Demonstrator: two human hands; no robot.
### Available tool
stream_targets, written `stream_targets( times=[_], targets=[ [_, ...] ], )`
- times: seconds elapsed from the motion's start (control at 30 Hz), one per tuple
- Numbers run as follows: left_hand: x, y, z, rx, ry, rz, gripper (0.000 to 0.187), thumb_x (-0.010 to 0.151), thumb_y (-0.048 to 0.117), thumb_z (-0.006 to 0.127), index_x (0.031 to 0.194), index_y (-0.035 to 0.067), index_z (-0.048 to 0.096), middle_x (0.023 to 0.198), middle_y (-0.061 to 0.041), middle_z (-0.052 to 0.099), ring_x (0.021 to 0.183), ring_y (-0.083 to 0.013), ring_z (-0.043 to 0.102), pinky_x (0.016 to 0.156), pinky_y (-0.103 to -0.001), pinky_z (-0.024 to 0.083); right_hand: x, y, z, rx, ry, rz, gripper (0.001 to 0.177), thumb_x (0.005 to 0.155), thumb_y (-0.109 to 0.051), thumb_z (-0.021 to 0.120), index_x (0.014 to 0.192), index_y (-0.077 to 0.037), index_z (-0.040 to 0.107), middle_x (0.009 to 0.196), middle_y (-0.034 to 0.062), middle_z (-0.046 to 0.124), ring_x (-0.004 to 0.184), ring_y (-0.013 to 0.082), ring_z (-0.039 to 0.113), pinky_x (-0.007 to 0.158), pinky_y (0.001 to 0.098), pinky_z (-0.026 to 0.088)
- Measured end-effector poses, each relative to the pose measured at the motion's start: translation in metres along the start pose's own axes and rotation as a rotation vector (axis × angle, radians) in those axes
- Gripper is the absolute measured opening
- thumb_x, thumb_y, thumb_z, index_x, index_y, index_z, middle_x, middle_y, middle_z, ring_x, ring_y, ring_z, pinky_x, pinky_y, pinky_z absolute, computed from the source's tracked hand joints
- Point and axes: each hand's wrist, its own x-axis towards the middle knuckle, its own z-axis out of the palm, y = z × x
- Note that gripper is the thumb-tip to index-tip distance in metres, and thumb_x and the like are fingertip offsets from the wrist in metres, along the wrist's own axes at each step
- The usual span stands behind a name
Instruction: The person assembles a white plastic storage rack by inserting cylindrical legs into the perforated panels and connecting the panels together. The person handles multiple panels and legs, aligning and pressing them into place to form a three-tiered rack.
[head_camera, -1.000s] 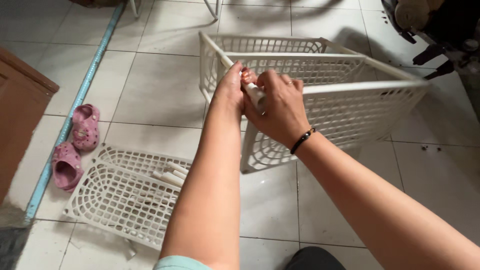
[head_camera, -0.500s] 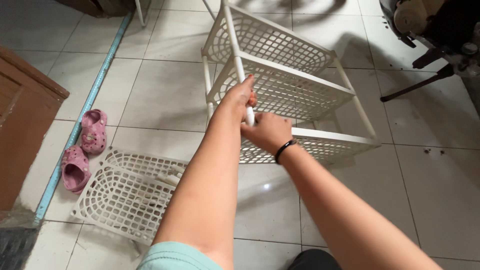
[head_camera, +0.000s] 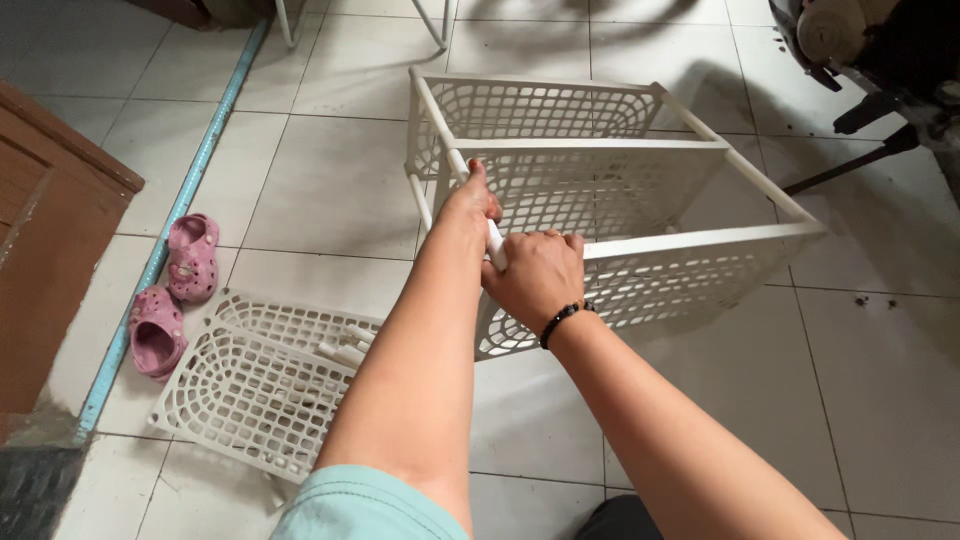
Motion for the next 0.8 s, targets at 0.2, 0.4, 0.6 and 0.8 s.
stream_targets(
  times=[0.2, 0.4, 0.6, 0.8],
  targets=[
    [-0.028, 0.055, -0.075, -0.012, 0.041, 0.103, 0.056, 0.094, 0.07, 0.054, 0.074, 0.02, 0.04, 0.048, 0.006, 0.028, 0.038, -0.0103, 0.026, 0.042, -0.032, 0.022, -0.043, -0.02, -0.007, -0.055, 0.282, -0.316, 0.031, 0.072, -0.04, 0.074, 0.069, -0.01, 0.067, 0.071, 0.0113, 0.068, 0.076, 0.0326, 0.064, 0.086, 0.0514, 0.043],
    [-0.07, 0.083, -0.009, 0.032, -0.077, 0.098, 0.055, 0.092, 0.073, 0.05, 0.074, 0.022, 0.039, 0.049, 0.008, 0.032, 0.039, -0.0105, 0.03, 0.047, -0.036, 0.026, -0.027, 0.0, -0.023, 0.172, 0.127, -0.194, 0.03, 0.073, -0.033, 0.073, 0.063, -0.007, 0.063, 0.066, 0.0131, 0.067, 0.075, 0.0325, 0.065, 0.082, 0.0463, 0.043],
    [-0.076, 0.092, 0.008, -0.106, -0.199, 0.052, 0.037, 0.099, 0.053, 0.056, 0.076, 0.025, 0.045, 0.053, 0.009, 0.039, 0.043, -0.0086, 0.038, 0.049, -0.037, 0.033, 0.004, 0.006, -0.041, 0.149, 0.218, -0.174, 0.029, 0.074, -0.032, 0.073, 0.065, -0.006, 0.065, 0.071, 0.0138, 0.067, 0.074, 0.0328, 0.064, 0.078, 0.0455, 0.041],
    [-0.045, 0.081, -0.003, -0.224, -0.232, 0.182, 0.035, 0.103, 0.045, 0.063, 0.079, 0.023, 0.051, 0.061, 0.007, 0.046, 0.049, -0.0095, 0.046, 0.054, -0.03, 0.038, 0.007, 0.005, -0.043, 0.208, 0.252, -0.208, 0.026, 0.074, -0.03, 0.073, 0.066, -0.006, 0.065, 0.069, 0.0127, 0.067, 0.076, 0.0327, 0.064, 0.079, 0.0461, 0.041]
  ],
)
